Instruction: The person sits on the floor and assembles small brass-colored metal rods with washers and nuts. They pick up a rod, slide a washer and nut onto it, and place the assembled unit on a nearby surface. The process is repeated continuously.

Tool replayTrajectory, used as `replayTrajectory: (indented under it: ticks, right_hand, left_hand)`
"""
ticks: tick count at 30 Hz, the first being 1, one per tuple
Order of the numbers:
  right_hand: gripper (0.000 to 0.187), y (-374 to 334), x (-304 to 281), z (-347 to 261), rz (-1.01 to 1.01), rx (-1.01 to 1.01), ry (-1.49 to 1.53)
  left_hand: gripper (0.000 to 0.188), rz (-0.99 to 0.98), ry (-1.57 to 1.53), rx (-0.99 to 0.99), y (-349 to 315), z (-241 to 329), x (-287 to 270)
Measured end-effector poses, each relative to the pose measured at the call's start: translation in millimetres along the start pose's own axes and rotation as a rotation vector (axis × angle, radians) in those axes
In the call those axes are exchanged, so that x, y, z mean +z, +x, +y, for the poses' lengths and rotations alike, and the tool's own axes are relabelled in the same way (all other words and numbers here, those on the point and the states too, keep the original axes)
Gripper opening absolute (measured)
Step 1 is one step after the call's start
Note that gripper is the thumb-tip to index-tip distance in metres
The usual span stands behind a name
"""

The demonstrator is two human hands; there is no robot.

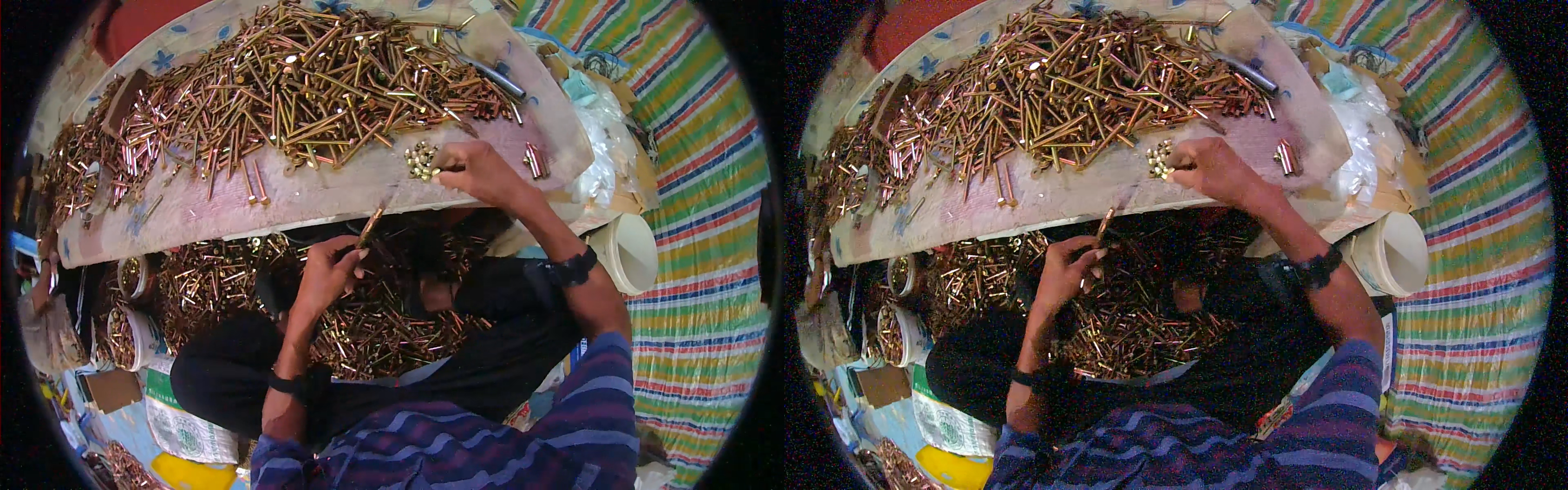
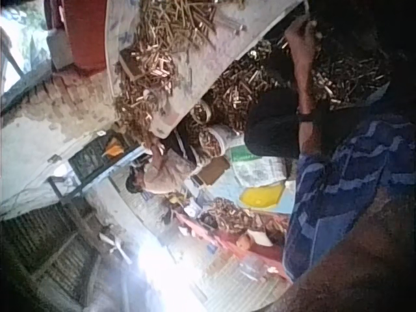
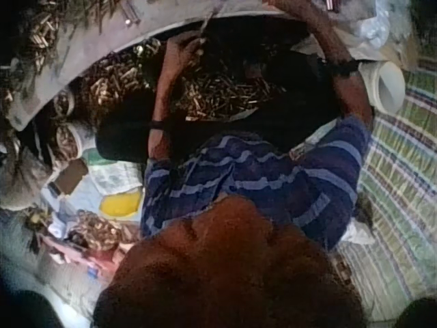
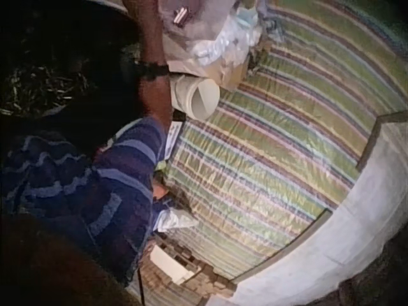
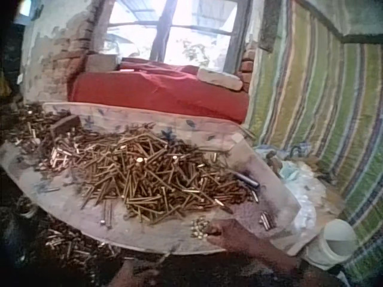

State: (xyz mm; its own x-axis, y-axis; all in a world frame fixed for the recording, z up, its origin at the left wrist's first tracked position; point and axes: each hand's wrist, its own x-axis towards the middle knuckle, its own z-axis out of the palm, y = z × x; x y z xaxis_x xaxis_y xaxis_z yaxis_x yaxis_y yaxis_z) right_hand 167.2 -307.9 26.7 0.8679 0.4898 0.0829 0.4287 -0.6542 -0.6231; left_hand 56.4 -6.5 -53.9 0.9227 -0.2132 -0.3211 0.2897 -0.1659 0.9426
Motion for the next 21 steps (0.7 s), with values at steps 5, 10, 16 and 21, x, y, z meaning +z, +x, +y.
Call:
replayTrajectory:
  ticks: [5, 10, 16, 21]
  right_hand:
    - [0.023, -0.5, 25.3, -33.9, -0.109, -0.014, 0.132]
    - [0.024, -1.7, 39.6, -48.5, -0.142, -0.026, 0.277]
    - [0.022, -0.1, 46.6, -51.4, -0.109, -0.196, 0.112]
    - [0.023, -0.9, 48.1, -52.0, -0.139, -0.268, 0.094]
  left_hand:
    - [0.022, -0.007, 0.028, 0.104, -1.6, 0.5, -1.4]
    - [0.023, -0.033, 0.057, 0.104, -1.2, -2.3, -2.7]
    - [0.023, -0.010, 0.134, 0.185, -3.1, -1.7, -3.9]
    - [0.019, -0.003, 0.144, 0.107, -5.5, 2.1, -6.6]
